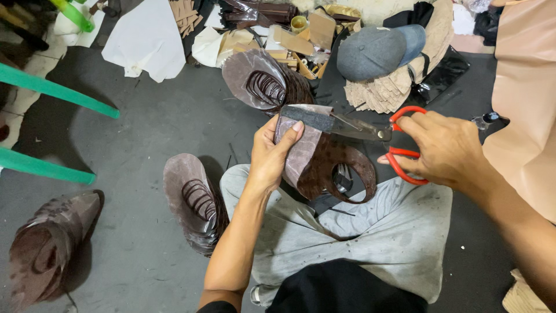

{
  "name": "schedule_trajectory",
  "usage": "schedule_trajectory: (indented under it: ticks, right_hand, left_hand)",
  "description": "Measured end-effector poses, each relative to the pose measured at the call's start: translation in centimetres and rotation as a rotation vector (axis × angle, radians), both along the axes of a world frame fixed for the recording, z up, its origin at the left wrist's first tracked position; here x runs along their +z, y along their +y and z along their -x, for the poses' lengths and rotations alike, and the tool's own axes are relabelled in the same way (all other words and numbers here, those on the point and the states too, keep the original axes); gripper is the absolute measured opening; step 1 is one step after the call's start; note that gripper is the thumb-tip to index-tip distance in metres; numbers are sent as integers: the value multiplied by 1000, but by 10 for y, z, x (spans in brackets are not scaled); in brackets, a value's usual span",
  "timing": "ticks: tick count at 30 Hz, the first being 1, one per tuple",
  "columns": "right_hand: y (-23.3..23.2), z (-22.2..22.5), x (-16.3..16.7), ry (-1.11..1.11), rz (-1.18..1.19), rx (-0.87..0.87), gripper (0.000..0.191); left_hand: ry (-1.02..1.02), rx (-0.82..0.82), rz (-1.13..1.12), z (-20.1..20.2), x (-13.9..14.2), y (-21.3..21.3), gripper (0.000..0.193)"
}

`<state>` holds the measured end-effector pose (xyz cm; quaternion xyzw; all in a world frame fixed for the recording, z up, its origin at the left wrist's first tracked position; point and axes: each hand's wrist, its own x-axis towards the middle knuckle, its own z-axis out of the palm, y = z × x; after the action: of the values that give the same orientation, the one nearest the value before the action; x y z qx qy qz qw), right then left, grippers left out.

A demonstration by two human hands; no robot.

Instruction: The person sits on the floor of a shoe workshop and trims excess material from the edges of brown shoe upper pieces using red-handled scissors. They rotate each upper to reach all edges, set trimmed pieces aside, and stack the finished uppers with others on the floor.

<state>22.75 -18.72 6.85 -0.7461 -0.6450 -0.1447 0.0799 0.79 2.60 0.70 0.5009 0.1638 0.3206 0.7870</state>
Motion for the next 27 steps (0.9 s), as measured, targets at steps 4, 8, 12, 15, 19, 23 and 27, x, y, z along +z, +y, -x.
schedule_trajectory:
  ticks: [4,8,12,15,19,23,27]
  right_hand:
    - [4,2,3,-43,16,0,61]
    - [9,-1,4,-51,91,-23,56]
    - [9,-4,3,-34,104,1,55]
    - [11,-5,2,-52,97,13,61]
    - [11,-7,0,-52,88,44,65]
    - [10,-10,-2,-36,109,57,63]
    - [8,-12,-1,-9,99,74,61]
  left_hand:
    - [-4,-8,-20,0,2,-2,21]
    - [17,-15,-72,-1,1,-4,21]
    - [47,-6,-123,-3,0,-7,20]
    - [54,-6,-118,-4,1,-7,20]
    - [38,-5,-119,-5,1,-7,20]
    - [31,-4,-108,-6,1,-7,21]
    - [47,-4,-150,-6,2,-6,21]
